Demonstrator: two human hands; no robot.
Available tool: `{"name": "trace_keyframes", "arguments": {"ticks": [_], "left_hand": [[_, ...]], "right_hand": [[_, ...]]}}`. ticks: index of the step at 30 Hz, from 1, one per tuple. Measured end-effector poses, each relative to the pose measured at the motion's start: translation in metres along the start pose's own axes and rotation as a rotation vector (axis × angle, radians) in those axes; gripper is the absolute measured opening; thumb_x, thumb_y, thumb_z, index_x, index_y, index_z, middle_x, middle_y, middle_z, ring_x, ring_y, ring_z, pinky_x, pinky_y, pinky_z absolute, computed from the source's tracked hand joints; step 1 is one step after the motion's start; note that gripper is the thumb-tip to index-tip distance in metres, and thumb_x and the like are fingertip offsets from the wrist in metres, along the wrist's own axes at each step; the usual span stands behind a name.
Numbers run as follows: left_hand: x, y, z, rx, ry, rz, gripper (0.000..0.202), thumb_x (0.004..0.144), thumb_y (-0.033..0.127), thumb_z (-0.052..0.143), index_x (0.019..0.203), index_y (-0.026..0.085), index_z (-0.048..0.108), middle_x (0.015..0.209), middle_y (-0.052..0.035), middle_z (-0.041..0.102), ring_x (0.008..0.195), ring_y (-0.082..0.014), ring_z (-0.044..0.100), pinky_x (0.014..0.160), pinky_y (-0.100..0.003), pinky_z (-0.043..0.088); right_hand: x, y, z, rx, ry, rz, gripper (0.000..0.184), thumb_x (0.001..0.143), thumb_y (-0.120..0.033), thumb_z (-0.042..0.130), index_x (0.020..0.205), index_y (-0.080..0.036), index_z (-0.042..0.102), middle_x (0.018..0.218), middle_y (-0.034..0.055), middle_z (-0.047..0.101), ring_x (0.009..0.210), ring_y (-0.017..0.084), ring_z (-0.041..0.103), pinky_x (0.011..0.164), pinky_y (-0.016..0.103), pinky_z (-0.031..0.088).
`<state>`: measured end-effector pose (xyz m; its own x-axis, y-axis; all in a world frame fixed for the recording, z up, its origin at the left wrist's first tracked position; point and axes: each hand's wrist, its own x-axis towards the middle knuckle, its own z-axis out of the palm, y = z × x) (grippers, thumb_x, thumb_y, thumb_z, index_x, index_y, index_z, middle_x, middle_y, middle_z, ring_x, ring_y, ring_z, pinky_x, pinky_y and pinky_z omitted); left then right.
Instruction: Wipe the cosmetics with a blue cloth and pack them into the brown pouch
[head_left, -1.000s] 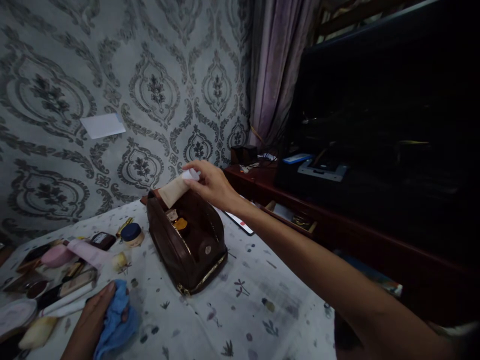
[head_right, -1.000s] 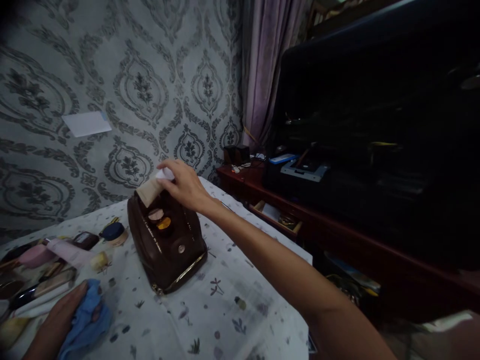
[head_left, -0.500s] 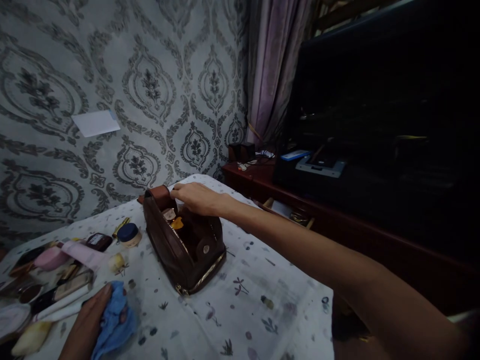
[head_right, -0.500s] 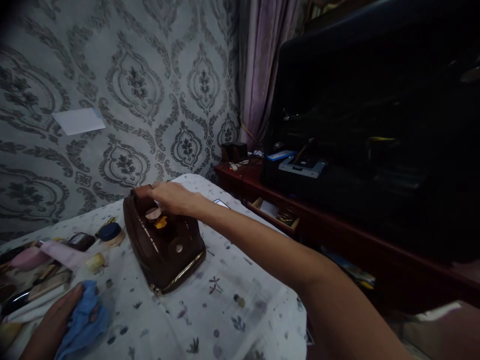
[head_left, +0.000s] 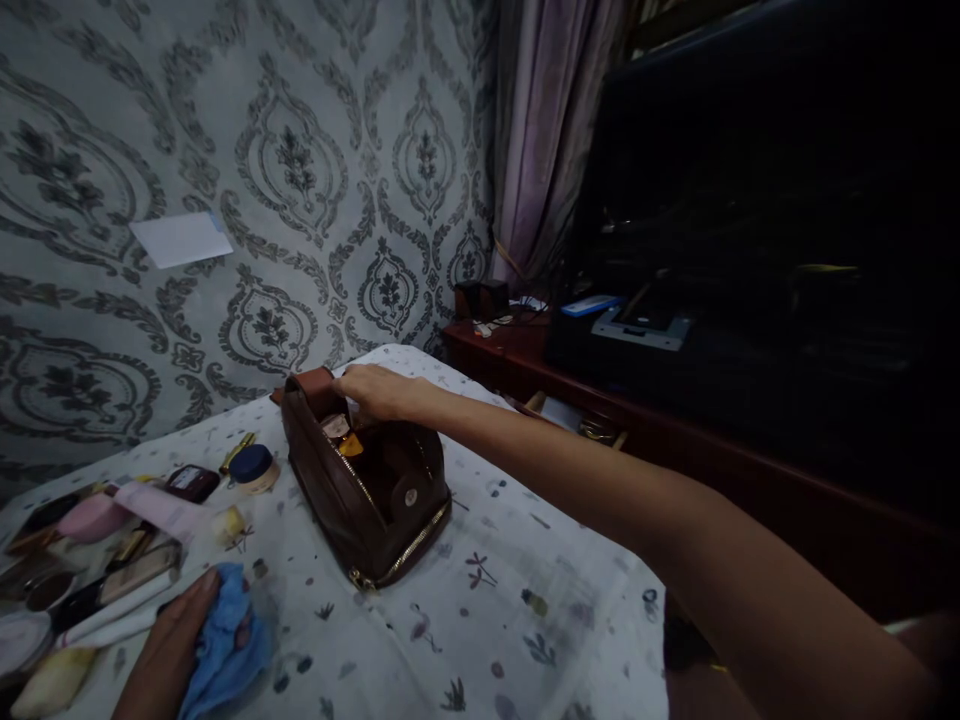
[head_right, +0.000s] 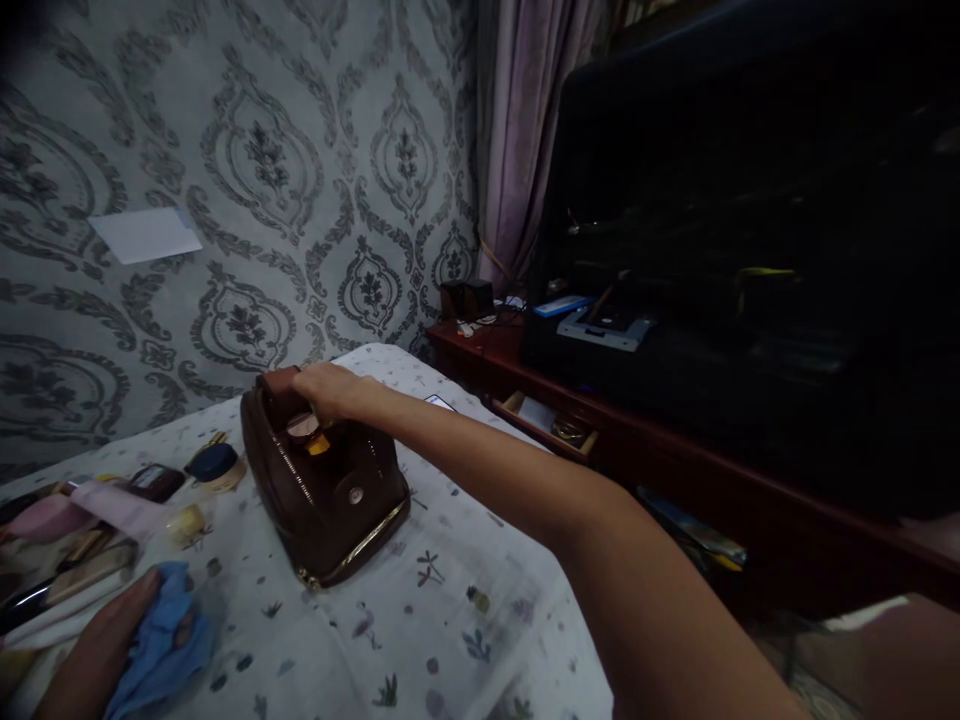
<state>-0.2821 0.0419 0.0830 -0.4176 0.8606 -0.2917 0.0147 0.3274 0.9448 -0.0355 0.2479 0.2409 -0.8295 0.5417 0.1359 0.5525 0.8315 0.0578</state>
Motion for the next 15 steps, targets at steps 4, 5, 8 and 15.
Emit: {"name": "trace_keyframes", "arguments": {"ticks": [4,5,8,15], "left_hand": [[-0.001,0.001,0.001,0.030,0.001,0.008,0.041,0.081,0.064,0.060,0.078,0.023,0.062,0.055,0.0028,0.063,0.053,-0.0174,0.060,0.054,-0.024,0.049],[-0.001,0.002,0.001,0.039,-0.004,0.017,0.043,0.080,0.066,0.060,0.076,0.023,0.061,0.055,0.0027,0.063,0.053,-0.0173,0.059,0.054,-0.024,0.049],[-0.002,0.004,0.002,0.048,0.002,0.037,0.042,0.079,0.066,0.060,0.074,0.024,0.061,0.054,0.0028,0.062,0.051,-0.0177,0.056,0.053,-0.025,0.048],[-0.002,0.002,0.003,0.000,-0.004,0.077,0.045,0.075,0.067,0.064,0.073,0.022,0.062,0.055,0.0022,0.062,0.051,-0.0168,0.055,0.051,-0.024,0.047]], "right_hand": [[0.008,0.003,-0.005,-0.012,-0.031,0.041,0.032,0.080,-0.008,0.071,0.112,-0.007,0.068,0.116,0.0148,0.071,0.111,0.026,0.065,0.084,0.027,0.048],[0.010,0.004,-0.005,-0.017,-0.035,0.058,0.034,0.079,-0.008,0.072,0.112,-0.008,0.068,0.117,0.0142,0.071,0.111,0.026,0.065,0.085,0.026,0.048],[0.018,0.006,-0.002,-0.022,-0.040,0.087,0.038,0.075,-0.008,0.075,0.113,-0.009,0.068,0.115,0.0128,0.072,0.109,0.026,0.067,0.083,0.026,0.049],[0.023,0.016,0.007,-0.030,-0.057,0.078,0.034,0.076,-0.007,0.074,0.109,-0.009,0.069,0.115,0.0151,0.072,0.109,0.027,0.067,0.084,0.026,0.050]]}}
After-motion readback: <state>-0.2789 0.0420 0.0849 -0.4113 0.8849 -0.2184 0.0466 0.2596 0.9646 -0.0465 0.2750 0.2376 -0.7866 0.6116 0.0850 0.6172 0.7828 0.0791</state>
